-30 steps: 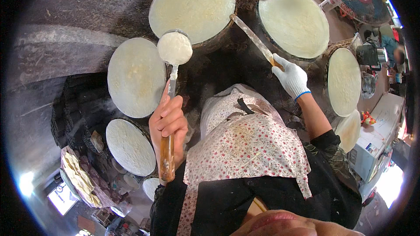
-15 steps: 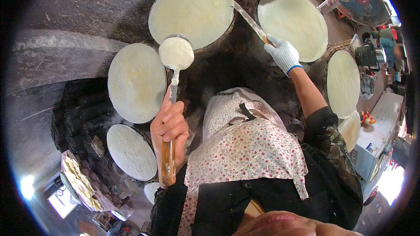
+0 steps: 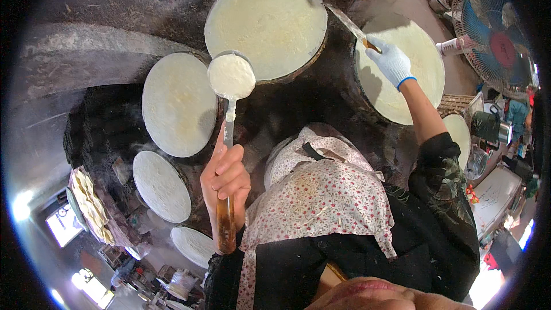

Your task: The person ladles batter onto multiple hot griddles, spreads it into thin circles, flips the crepes, and stacks them on a tray. The process is repeated continuously across several griddles.

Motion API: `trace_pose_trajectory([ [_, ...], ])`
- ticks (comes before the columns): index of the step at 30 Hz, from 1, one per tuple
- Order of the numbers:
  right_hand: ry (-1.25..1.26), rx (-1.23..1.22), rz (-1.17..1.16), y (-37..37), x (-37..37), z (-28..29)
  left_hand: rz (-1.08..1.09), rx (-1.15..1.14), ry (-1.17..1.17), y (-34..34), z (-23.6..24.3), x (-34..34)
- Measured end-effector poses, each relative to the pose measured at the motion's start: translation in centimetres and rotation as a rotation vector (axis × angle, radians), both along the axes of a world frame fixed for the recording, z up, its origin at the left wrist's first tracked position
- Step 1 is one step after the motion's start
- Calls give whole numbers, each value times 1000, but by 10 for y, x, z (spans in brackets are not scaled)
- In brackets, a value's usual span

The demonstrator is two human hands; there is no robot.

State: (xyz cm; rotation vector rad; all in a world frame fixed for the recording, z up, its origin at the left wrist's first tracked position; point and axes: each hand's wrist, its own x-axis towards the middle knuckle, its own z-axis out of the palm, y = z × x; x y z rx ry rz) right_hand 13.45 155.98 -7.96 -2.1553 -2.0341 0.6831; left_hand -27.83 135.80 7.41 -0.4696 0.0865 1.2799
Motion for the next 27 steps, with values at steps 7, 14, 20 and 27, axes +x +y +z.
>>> trace_pose_trajectory([
  [7,-79,127,247,105,-12,-9,116,-107,60,-9,11,12],
  [14,210,267,257,167,-59,-32,179,-138,104,-20,23,21],
  [20,45,258,-6,177,-78,-76,193,-173,112,-28,27,20],
  [27,132,249,-104,188,-122,-100,223,-212,95,-33,32,22],
])
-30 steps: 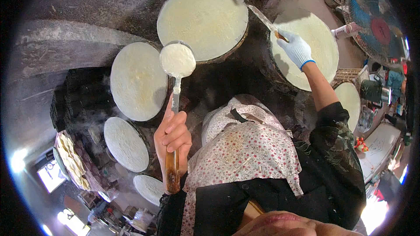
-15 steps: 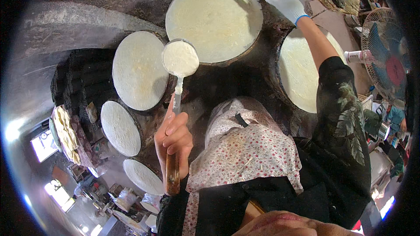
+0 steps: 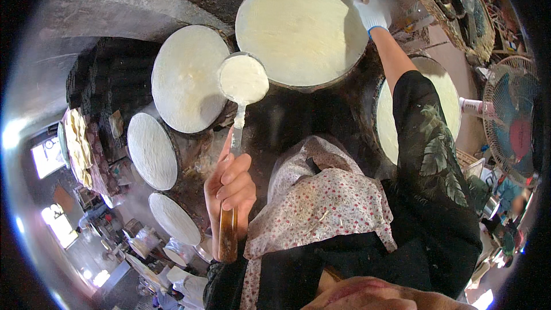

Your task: The person ladles batter onto multiple hot griddles, spreads it into thin circles, flips the crepes, and stacks them on a tray. The process is repeated continuously across several griddles.

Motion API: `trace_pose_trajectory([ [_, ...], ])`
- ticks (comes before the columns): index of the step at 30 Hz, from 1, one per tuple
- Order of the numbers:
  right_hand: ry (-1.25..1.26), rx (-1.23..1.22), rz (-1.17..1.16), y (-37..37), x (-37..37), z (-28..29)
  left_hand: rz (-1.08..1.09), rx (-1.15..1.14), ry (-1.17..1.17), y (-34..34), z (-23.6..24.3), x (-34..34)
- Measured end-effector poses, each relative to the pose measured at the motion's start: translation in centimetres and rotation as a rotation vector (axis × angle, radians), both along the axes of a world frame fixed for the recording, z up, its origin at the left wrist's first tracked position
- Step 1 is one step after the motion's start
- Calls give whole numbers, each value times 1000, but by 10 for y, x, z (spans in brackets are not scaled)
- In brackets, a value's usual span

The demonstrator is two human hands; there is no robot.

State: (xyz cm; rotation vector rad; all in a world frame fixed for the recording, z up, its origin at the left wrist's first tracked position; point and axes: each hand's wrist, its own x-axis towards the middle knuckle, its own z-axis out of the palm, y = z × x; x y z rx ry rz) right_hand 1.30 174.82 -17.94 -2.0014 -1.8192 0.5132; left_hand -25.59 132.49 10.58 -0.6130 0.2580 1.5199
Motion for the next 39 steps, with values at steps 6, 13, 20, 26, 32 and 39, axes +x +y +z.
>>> trace_pose_trajectory([
  [6,9,85,87,-12,-3,23,38,41,5,0,-3,0],
  [13,11,-7,132,10,9,-6,48,22,41,-2,-1,3],
  [20,57,212,210,-18,4,37,44,-67,80,-5,7,2],
  [26,316,86,160,-36,-6,98,101,-34,36,-17,2,1],
  [32,434,157,215,-48,-33,104,136,22,22,-42,3,-5],
  [39,489,363,255,-68,-36,156,64,49,-5,-35,-17,-20],
])
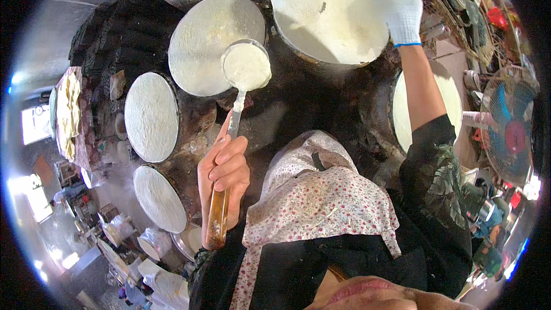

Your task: The person ladles batter onto multiple hot griddles, spreads it into thin circles, flips the crepes, and stacks them on a tray. The process is repeated continuously across several griddles.

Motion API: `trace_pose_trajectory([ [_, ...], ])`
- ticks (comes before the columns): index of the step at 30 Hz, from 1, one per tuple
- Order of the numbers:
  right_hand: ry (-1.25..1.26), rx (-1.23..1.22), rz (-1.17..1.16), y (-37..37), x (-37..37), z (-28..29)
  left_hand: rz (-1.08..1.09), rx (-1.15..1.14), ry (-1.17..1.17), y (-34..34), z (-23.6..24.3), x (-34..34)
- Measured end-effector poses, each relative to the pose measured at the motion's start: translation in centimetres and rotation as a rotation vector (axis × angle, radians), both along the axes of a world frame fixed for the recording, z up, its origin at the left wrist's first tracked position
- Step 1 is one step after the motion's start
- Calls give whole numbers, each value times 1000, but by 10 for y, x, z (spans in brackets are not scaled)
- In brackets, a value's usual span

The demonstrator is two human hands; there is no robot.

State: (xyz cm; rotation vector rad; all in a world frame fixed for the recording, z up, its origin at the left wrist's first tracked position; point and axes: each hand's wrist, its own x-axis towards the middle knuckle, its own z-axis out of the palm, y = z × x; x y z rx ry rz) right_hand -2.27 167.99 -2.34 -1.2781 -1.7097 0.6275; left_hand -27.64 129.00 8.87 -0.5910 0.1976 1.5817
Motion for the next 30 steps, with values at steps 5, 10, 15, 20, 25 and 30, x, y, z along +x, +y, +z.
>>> trace_pose_trajectory([
  [5,95,-29,-82,24,17,27,-86,72,33,11,-15,-1],
  [10,-28,116,-170,58,13,27,-105,91,53,9,-26,-9],
  [15,-239,146,-316,103,25,20,-110,87,41,8,-25,-10],
  [20,-553,71,-389,137,59,-6,-102,40,126,9,-12,-5],
  [25,-315,-217,-175,57,68,-60,-107,53,69,15,-15,-8],
  [30,-95,-662,25,-84,45,-99,-177,122,42,51,-34,-28],
])
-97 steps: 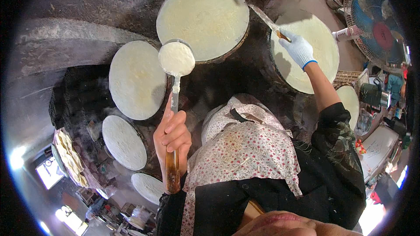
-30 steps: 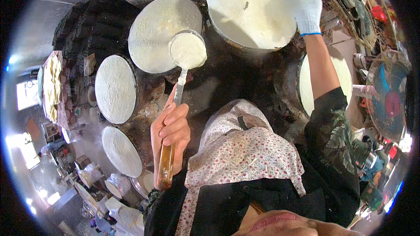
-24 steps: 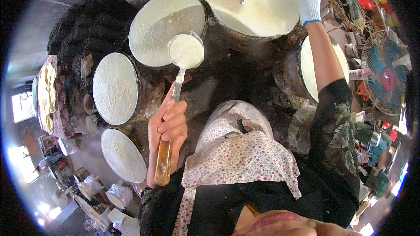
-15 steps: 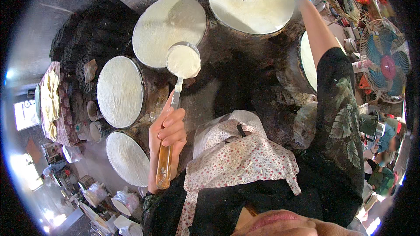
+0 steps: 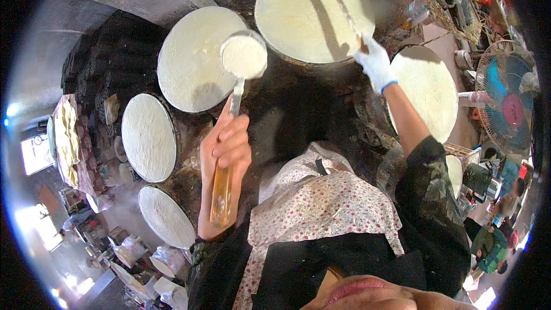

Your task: The person ladles batter onto multiple hot griddles, spreads it into thin circles, flips the crepes, and stacks them on a tray. The process is repeated continuously across several griddles.

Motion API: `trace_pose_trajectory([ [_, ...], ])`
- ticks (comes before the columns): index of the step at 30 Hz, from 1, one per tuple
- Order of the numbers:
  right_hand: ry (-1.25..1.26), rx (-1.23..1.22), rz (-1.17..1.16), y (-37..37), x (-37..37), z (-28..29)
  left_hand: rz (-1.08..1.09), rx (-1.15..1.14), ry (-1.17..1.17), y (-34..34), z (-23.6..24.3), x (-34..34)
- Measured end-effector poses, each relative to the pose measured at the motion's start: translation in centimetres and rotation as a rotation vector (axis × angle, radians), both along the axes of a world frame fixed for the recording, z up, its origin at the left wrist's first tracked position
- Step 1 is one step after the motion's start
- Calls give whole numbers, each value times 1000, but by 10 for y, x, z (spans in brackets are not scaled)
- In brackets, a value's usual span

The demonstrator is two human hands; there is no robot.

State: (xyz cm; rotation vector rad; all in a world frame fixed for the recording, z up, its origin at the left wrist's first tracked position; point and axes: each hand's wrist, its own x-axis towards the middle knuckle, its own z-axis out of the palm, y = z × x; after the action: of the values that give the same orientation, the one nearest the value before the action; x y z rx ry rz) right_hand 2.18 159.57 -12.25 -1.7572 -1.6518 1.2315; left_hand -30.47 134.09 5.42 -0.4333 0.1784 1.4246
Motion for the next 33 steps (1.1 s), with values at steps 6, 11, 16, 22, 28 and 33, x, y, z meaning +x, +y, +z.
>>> trace_pose_trajectory([
  [6,392,-248,-73,-75,-3,27,-85,164,-192,110,-50,16],
  [11,304,-371,-216,-82,15,29,-86,154,-270,187,-105,48],
  [16,196,-184,-147,-80,15,0,-78,135,-252,211,-131,57],
  [22,-107,186,82,-99,0,0,-25,2,126,190,-147,62],
  [28,-522,243,354,-96,6,13,33,-106,78,156,-110,58],
  [33,-605,188,281,-86,4,15,77,67,-467,98,-6,37],
])
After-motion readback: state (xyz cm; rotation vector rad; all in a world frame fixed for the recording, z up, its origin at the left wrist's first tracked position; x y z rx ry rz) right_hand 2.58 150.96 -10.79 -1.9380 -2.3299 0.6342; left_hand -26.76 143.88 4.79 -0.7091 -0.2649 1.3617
